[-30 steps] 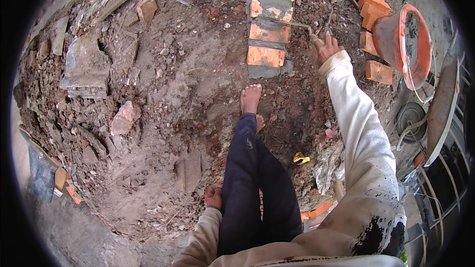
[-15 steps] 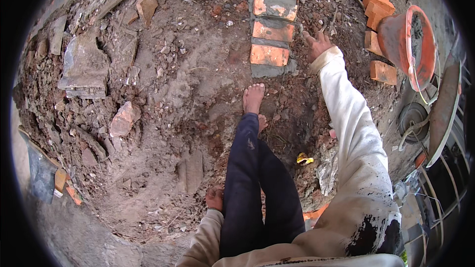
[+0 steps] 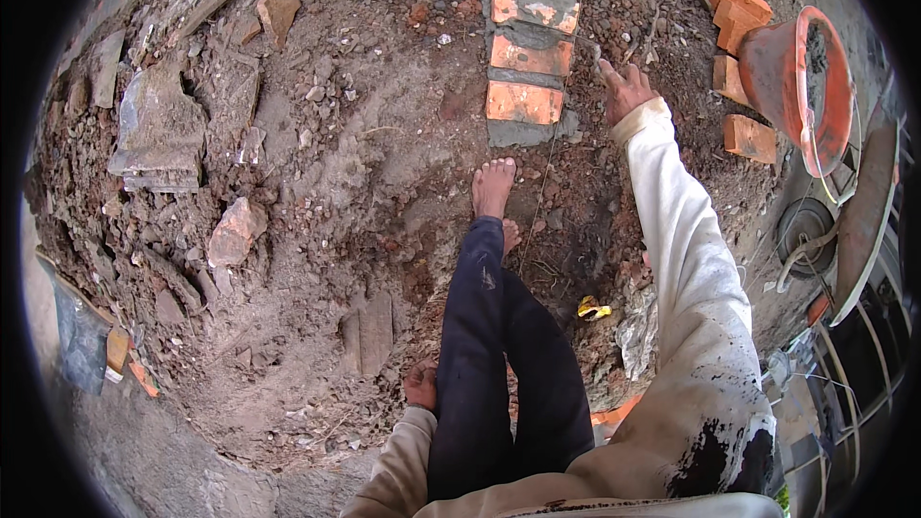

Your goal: The person scoops mortar from a bucket with a trowel and spreads it on the ground. They place red bricks into the mortar to form a linear path, tapping each brick to level it. The person repeats this process, adding mortar and bricks sequentially.

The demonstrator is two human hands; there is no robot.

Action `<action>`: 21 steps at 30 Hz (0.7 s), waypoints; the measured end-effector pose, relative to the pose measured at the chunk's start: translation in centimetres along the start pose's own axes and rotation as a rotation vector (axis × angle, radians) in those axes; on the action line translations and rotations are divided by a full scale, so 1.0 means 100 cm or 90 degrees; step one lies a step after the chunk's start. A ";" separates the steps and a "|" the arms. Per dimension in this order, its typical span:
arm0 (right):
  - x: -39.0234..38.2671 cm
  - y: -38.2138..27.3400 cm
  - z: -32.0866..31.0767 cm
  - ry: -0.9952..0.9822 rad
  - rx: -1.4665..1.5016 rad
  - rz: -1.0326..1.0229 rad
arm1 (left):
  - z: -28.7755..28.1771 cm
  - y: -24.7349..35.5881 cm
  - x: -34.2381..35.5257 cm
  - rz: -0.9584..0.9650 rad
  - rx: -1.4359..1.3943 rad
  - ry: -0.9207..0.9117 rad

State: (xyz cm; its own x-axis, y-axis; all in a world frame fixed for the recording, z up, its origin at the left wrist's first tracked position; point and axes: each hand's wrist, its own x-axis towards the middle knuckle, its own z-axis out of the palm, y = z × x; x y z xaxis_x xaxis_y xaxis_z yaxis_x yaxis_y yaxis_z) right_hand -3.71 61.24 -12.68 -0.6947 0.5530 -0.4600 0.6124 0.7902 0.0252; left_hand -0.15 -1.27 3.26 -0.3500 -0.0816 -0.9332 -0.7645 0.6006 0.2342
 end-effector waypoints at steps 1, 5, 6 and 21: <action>0.001 0.003 -0.003 -0.016 0.004 0.003 | 0.001 0.000 0.000 -0.009 0.000 -0.001; 0.004 0.002 0.000 0.008 -0.041 -0.042 | 0.004 0.007 0.001 -0.013 0.003 -0.001; 0.003 0.003 0.000 0.021 -0.060 -0.056 | 0.005 0.005 0.002 -0.013 0.002 0.000; -0.037 0.034 0.020 -0.009 0.006 0.053 | 0.000 0.012 0.004 -0.013 0.069 -0.007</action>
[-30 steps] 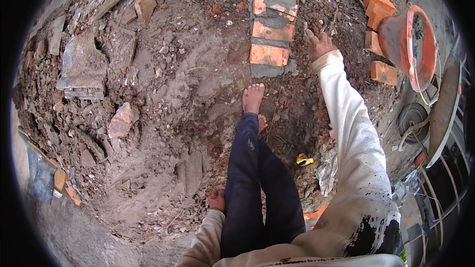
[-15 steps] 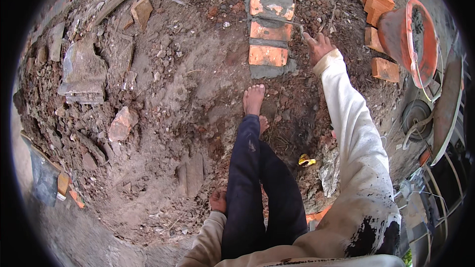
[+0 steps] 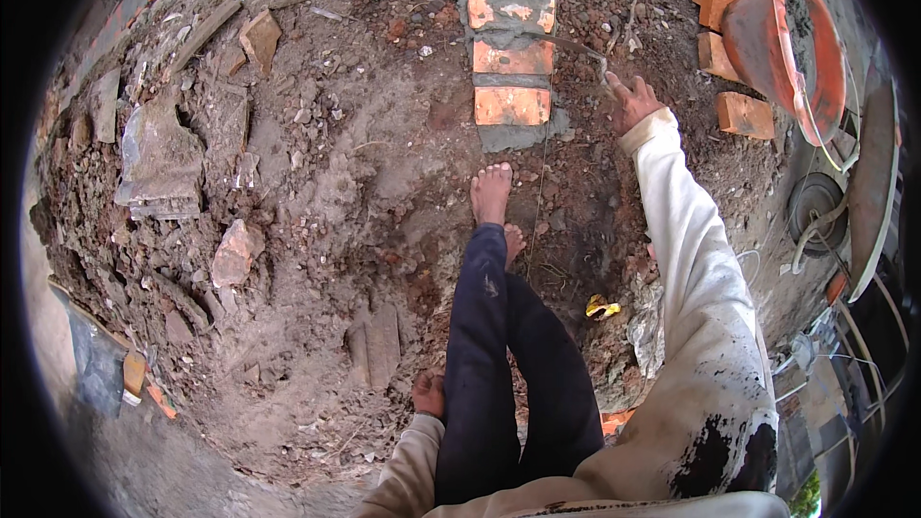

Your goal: The person scoops mortar from a bucket with a trowel and spreads it on the ground. They place red bricks into the mortar to form a linear path, tapping each brick to level it. The person repeats this process, adding mortar and bricks sequentially.

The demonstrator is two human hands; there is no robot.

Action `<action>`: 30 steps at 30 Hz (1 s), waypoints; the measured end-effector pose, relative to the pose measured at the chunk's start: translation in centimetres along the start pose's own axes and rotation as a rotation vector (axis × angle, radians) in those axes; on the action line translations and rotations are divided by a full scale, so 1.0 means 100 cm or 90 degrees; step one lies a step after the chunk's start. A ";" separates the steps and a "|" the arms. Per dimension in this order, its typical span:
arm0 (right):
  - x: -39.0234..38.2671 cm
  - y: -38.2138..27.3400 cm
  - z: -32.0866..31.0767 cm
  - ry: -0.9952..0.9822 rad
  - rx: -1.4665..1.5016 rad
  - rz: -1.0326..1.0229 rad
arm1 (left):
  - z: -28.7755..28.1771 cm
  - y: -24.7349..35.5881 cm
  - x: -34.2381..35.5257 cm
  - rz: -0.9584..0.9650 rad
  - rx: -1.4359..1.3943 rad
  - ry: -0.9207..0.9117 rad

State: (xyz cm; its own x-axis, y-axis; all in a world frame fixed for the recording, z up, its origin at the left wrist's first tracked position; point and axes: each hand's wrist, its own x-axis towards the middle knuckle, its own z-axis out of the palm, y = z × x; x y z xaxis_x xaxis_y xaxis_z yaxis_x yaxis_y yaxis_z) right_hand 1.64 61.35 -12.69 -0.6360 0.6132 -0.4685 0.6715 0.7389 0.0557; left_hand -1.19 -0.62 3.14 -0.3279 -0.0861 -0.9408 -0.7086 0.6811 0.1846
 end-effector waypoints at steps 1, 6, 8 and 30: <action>-0.001 -0.004 -0.004 -0.013 0.021 0.000 | -0.001 -0.001 0.000 -0.005 -0.012 0.001; 0.013 -0.010 -0.029 -0.096 -0.049 0.017 | -0.008 -0.011 0.009 0.001 -0.021 -0.018; 0.019 -0.012 -0.044 -0.134 -0.070 0.018 | -0.009 -0.009 0.012 0.006 -0.016 -0.013; 0.000 -0.050 0.011 0.097 0.066 -0.011 | -0.005 -0.005 0.005 0.011 -0.029 -0.033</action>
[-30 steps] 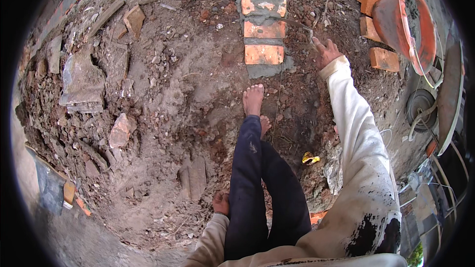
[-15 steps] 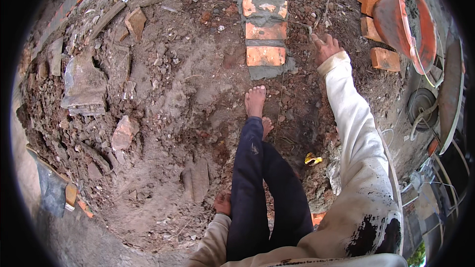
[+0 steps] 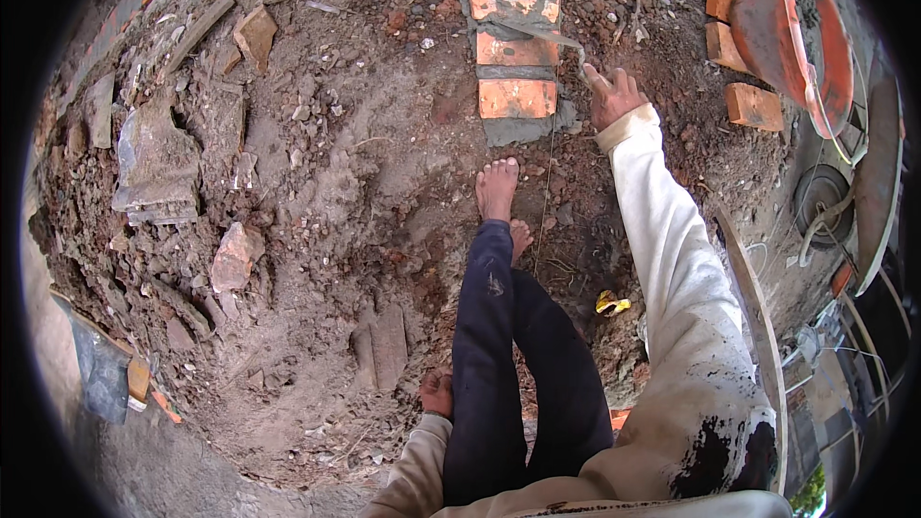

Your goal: The person scoops mortar from a bucket with a trowel and spreads it on the ground. They place red bricks into the mortar to form a linear path, tapping each brick to level it. The person repeats this process, adding mortar and bricks sequentially.

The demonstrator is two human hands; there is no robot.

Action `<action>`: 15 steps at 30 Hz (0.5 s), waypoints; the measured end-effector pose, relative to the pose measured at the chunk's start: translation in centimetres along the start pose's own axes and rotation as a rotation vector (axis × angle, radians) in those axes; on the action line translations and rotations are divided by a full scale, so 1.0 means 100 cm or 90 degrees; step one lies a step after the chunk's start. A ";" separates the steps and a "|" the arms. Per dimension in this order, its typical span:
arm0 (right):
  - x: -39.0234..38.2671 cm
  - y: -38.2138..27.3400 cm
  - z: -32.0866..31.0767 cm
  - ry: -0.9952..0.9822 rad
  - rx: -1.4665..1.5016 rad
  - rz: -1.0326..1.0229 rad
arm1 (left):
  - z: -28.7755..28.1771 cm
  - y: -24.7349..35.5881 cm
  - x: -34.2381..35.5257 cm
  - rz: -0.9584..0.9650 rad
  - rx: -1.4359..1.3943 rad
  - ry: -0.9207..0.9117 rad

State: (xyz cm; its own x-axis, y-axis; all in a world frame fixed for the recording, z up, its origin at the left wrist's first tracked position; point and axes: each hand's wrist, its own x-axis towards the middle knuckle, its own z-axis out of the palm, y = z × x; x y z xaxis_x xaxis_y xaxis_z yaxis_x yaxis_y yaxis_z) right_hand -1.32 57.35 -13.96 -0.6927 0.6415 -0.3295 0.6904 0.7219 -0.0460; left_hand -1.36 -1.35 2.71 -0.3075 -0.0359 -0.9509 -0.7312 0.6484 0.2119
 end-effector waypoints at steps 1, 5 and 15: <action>0.000 -0.002 -0.001 0.018 0.000 -0.008 | 0.002 0.002 0.001 0.000 -0.016 -0.003; 0.011 -0.017 -0.005 -0.082 -0.012 0.041 | 0.005 0.010 -0.001 -0.009 -0.028 0.017; -0.012 -0.014 0.019 0.065 0.287 0.185 | -0.001 -0.004 0.007 -0.014 -0.023 -0.003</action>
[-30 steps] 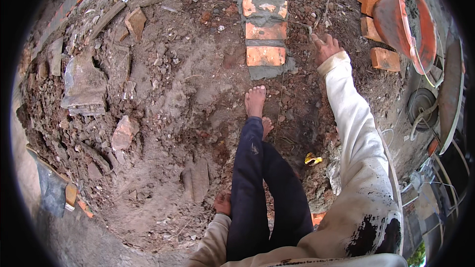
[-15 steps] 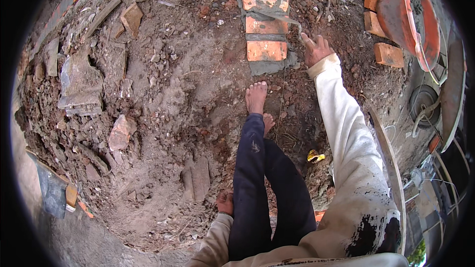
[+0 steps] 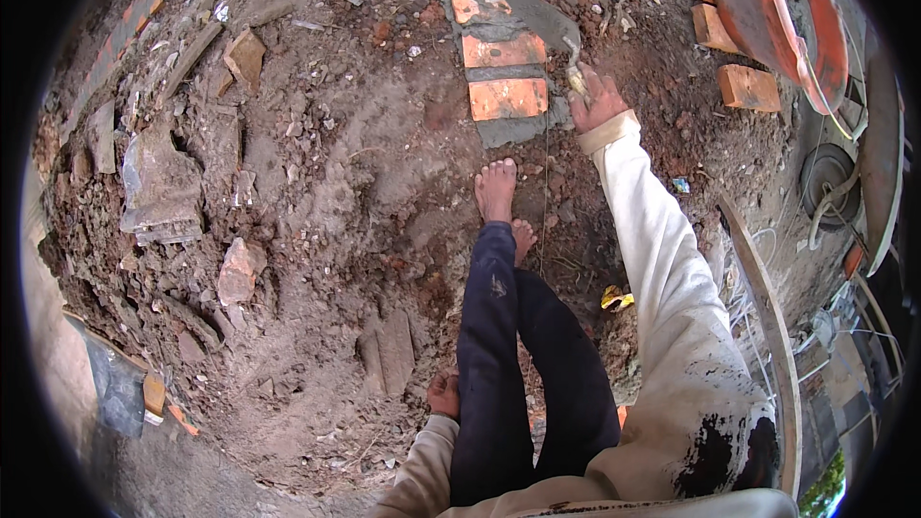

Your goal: The person scoops mortar from a bucket with a trowel and spreads it on the ground. They place red bricks into the mortar to form a linear path, tapping each brick to level it. The person repeats this process, adding mortar and bricks sequentially.

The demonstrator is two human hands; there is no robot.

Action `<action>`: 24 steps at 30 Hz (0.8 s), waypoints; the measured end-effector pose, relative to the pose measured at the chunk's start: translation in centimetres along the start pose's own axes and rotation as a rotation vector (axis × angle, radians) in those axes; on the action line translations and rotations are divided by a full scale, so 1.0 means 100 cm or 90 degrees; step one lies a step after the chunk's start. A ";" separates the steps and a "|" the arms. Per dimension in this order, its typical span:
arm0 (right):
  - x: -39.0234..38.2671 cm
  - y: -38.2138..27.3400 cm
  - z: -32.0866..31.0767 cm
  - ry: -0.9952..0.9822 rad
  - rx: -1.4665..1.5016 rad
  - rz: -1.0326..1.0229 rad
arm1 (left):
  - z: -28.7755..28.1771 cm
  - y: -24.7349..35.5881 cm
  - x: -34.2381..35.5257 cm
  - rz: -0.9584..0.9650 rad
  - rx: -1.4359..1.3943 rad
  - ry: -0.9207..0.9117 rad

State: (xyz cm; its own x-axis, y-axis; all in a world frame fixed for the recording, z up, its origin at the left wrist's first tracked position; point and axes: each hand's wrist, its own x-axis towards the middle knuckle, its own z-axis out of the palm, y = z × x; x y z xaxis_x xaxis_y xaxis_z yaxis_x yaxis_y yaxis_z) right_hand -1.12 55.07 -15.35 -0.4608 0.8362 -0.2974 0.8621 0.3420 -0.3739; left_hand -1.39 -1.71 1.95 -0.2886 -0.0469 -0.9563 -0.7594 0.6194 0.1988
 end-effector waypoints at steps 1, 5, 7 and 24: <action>-0.002 0.011 0.009 0.028 0.063 0.057 | -0.001 -0.004 0.002 0.001 0.002 -0.003; 0.007 0.038 0.037 0.063 0.158 0.142 | 0.000 0.000 0.005 0.014 0.050 -0.010; 0.015 0.038 0.047 0.063 0.175 0.138 | -0.001 0.005 0.010 0.026 0.089 -0.019; 0.025 0.043 0.029 -0.158 -0.084 -0.153 | 0.008 0.018 -0.001 0.022 0.075 -0.021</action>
State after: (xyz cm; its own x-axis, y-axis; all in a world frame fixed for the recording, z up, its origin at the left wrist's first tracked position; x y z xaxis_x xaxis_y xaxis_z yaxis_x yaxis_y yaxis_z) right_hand 0.83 57.33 -20.26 -0.6762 0.6012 -0.4257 0.7356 0.5818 -0.3468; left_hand -2.29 -0.02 2.20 -0.2932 0.0002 -0.9561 -0.6745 0.7086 0.2070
